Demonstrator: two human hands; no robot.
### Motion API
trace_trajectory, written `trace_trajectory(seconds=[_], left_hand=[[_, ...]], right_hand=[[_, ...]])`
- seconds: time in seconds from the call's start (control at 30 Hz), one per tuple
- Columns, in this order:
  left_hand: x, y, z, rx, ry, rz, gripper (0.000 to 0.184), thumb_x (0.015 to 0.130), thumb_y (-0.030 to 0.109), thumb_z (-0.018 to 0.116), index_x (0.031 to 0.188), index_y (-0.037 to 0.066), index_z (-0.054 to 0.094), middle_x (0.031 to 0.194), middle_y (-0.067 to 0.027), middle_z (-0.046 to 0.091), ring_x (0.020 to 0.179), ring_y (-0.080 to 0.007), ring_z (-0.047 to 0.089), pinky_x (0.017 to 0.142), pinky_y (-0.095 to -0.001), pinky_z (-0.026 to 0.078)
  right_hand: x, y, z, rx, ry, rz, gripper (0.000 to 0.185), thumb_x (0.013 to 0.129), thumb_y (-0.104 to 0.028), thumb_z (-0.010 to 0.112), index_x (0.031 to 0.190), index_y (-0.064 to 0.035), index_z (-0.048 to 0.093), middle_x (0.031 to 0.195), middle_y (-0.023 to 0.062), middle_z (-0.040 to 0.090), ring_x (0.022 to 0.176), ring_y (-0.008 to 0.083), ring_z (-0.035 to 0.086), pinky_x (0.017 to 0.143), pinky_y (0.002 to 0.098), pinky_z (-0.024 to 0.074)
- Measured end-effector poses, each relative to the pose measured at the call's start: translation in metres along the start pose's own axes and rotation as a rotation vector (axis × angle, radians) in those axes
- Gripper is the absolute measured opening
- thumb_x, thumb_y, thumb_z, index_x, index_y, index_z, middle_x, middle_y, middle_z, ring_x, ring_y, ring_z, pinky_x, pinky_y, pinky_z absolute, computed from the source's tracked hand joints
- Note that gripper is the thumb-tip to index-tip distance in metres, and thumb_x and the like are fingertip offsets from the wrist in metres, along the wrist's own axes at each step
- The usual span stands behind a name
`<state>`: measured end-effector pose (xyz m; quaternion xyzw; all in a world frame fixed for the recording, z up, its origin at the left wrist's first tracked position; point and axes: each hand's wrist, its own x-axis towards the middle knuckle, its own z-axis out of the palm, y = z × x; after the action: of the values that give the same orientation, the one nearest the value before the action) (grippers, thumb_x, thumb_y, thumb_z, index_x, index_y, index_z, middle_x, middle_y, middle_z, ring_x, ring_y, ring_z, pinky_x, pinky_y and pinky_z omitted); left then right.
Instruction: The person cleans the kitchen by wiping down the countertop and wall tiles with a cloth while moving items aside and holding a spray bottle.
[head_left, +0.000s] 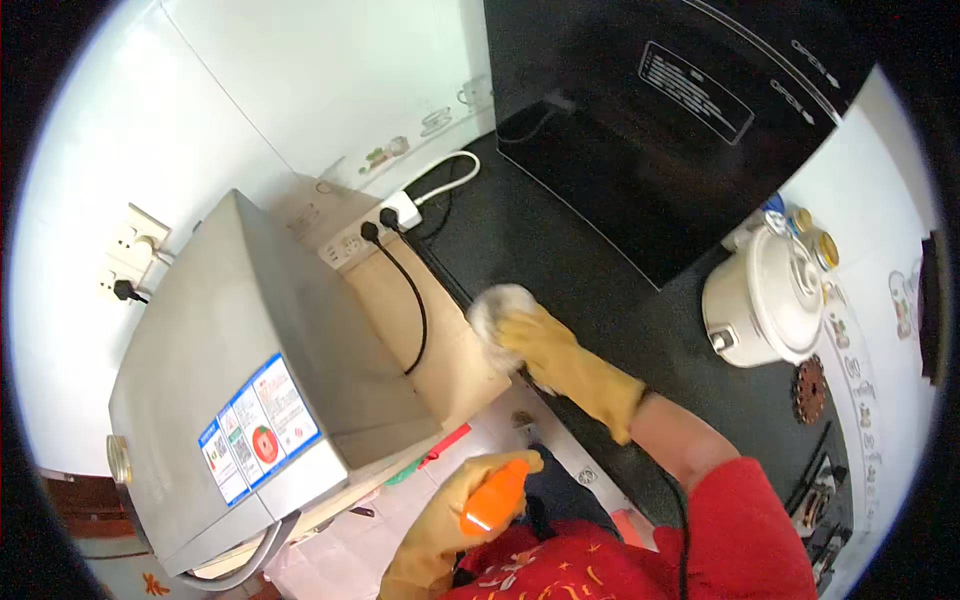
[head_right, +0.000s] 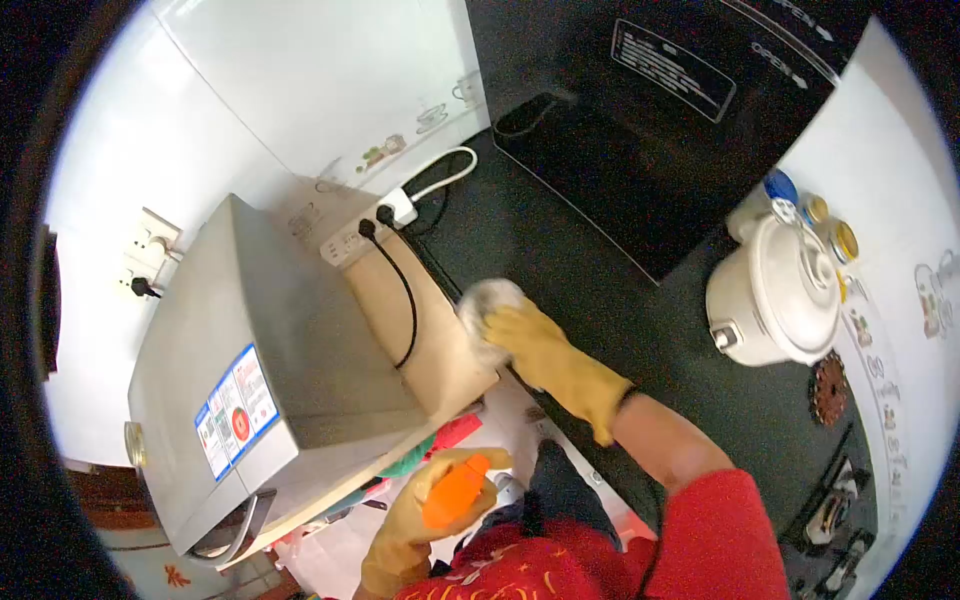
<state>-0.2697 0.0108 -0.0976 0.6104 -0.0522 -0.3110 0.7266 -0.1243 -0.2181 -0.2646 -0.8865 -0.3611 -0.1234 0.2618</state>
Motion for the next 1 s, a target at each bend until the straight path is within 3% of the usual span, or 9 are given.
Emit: trace_trajectory(seconds=[0.17,0.27,0.37,0.5,0.6,0.67,0.77,0.83,1.0], left_hand=[[-0.012,-0.031,-0.011,-0.017,-0.034,0.144,0.047,0.080,-0.002,0.066,0.125,0.001,0.050,0.122,-0.0119,0.059,0.102,-0.0152,0.059,0.089,-0.0297,0.047],[-0.025,-0.026,-0.010,-0.036,0.022,0.076,0.046,0.081,-0.004,0.065,0.125,0.000,0.051,0.118,-0.0097,0.060,0.090,-0.0115,0.059,0.081,-0.0269,0.048],[-0.030,-0.028,-0.014,-0.097,0.101,-0.019,0.047,0.080,-0.006,0.064,0.124,0.000,0.052,0.114,-0.0078,0.061,0.082,-0.0088,0.057,0.076,-0.0247,0.047],[-0.027,-0.027,-0.014,0.002,0.149,0.004,0.045,0.079,-0.008,0.064,0.122,-0.001,0.054,0.102,-0.0048,0.062,0.079,-0.0079,0.056,0.072,-0.0235,0.046],[-0.030,-0.029,-0.012,0.052,0.234,0.062,0.045,0.078,-0.009,0.063,0.121,-0.002,0.055,0.092,-0.0024,0.061,0.076,-0.0075,0.055,0.072,-0.0232,0.046],[-0.034,-0.024,-0.005,0.047,0.313,0.073,0.042,0.077,-0.011,0.065,0.117,-0.002,0.057,0.090,-0.0023,0.061,0.073,-0.0065,0.054,0.069,-0.0217,0.045],[-0.044,-0.032,-0.010,0.061,0.402,0.088,0.039,0.076,-0.012,0.067,0.113,-0.002,0.060,0.086,-0.0024,0.061,0.070,-0.0057,0.054,0.065,-0.0201,0.044],[-0.052,-0.037,-0.012,0.077,0.417,0.079,0.038,0.075,-0.012,0.067,0.112,-0.002,0.060,0.086,-0.0024,0.060,0.070,-0.0059,0.054,0.065,-0.0199,0.044],[-0.068,-0.031,-0.009,0.085,0.334,0.087,0.041,0.078,-0.009,0.064,0.118,-0.003,0.054,0.106,-0.0065,0.062,0.082,-0.0086,0.057,0.075,-0.0239,0.048]], right_hand=[[-0.120,-0.103,-0.077,0.041,-0.071,0.181,0.036,0.069,-0.009,0.060,0.104,-0.0055,0.062,0.112,0.0144,0.058,0.116,0.0363,0.049,0.102,0.0487,0.0364],[-0.124,-0.111,-0.066,0.187,-0.272,0.718,0.036,0.072,-0.013,0.057,0.106,-0.0058,0.060,0.111,0.0143,0.057,0.115,0.0370,0.048,0.101,0.0489,0.0376],[-0.086,-0.057,-0.046,-0.340,-0.409,0.209,0.041,0.075,-0.020,0.058,0.115,-0.0086,0.057,0.120,0.0089,0.054,0.122,0.0284,0.045,0.101,0.0470,0.0357],[0.037,0.042,0.006,-0.453,-0.308,0.148,0.042,0.084,-0.022,0.055,0.124,-0.0091,0.053,0.122,0.0064,0.055,0.118,0.0187,0.049,0.099,0.0425,0.0381],[0.113,0.083,0.008,0.560,0.149,0.382,0.032,0.091,-0.025,0.053,0.119,-0.0090,0.056,0.108,0.0043,0.059,0.099,0.0139,0.056,0.085,0.0324,0.0454],[0.144,0.092,0.024,0.340,0.192,0.244,0.029,0.093,-0.025,0.051,0.117,-0.0090,0.056,0.102,0.0035,0.060,0.091,0.0128,0.057,0.079,0.0287,0.0471],[0.183,0.003,-0.012,1.179,0.334,1.022,0.019,0.079,-0.013,0.060,0.098,-0.0099,0.062,0.094,0.0084,0.065,0.083,0.0300,0.063,0.070,0.0409,0.0506],[0.161,0.030,0.053,0.242,0.162,0.185,0.026,0.076,-0.010,0.060,0.101,-0.0101,0.060,0.094,0.0086,0.063,0.083,0.0320,0.062,0.068,0.0434,0.0492],[0.112,-0.023,0.036,-0.138,0.019,0.186,0.037,0.073,-0.011,0.060,0.110,-0.0065,0.059,0.107,0.0101,0.061,0.092,0.0332,0.061,0.073,0.0431,0.0494]])
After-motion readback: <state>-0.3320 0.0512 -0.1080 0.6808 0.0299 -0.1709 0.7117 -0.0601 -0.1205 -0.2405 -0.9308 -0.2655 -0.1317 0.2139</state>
